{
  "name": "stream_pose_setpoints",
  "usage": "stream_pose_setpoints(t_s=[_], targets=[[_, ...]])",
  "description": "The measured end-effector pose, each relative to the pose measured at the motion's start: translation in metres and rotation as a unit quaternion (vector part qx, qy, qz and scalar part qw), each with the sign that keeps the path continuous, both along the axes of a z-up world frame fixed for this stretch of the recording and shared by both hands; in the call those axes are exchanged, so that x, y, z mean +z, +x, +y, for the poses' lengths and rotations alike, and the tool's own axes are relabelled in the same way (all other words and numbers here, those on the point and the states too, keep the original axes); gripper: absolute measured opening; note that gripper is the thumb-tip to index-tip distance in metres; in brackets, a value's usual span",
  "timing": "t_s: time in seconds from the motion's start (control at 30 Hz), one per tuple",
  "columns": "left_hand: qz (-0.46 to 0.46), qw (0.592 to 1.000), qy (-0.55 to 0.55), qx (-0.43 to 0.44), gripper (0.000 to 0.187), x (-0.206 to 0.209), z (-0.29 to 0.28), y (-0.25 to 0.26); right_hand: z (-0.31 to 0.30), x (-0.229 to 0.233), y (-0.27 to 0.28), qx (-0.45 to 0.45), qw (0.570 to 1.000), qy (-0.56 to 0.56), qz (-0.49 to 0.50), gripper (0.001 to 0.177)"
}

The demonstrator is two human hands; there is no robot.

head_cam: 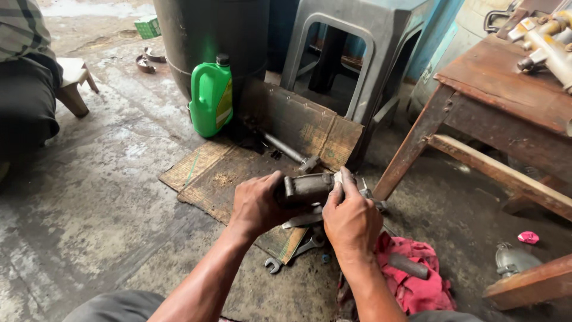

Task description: The person is cleaning a mechanical part, likely a brake caliper, using a red cloth and a metal tool. They repeatedly wipe the part and use the tool to scrape or adjust it.

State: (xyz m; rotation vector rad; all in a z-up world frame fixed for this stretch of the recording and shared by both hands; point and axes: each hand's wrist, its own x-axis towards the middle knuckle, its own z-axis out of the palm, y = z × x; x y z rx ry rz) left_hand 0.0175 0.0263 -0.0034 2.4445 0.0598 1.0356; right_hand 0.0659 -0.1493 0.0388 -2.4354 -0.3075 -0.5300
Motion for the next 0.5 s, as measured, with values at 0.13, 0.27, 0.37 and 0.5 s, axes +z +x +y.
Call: stream_pose_setpoints(t_s=[0.13, 0.27, 0.37, 0.5], targets=[[-0.021, 1.000, 0.017, 0.002, 0.061, -0.010, 0.001, -0.008, -0.003, -0.008, -0.008, 0.052, 0.996, 0.042, -0.059, 0.035], [0.000, 1.000, 0.012, 0.005, 0.059, -0.006, 0.000, -0.001, -0.010, 0.002, 0.001, 0.059, 0.997, 0.028, 0.028, 0.035], [0.049, 0.998, 0.020, 0.026, 0.061, -0.006, -0.002, -0.007, -0.014, 0.008, -0.003, 0.088, 0.996, 0.012, 0.029, 0.037], [0.009, 1.000, 0.019, -0.001, 0.054, -0.001, -0.002, -0.002, -0.016, 0.023, 0.004, 0.077, 0.996, -0.003, 0.034, 0.034]])
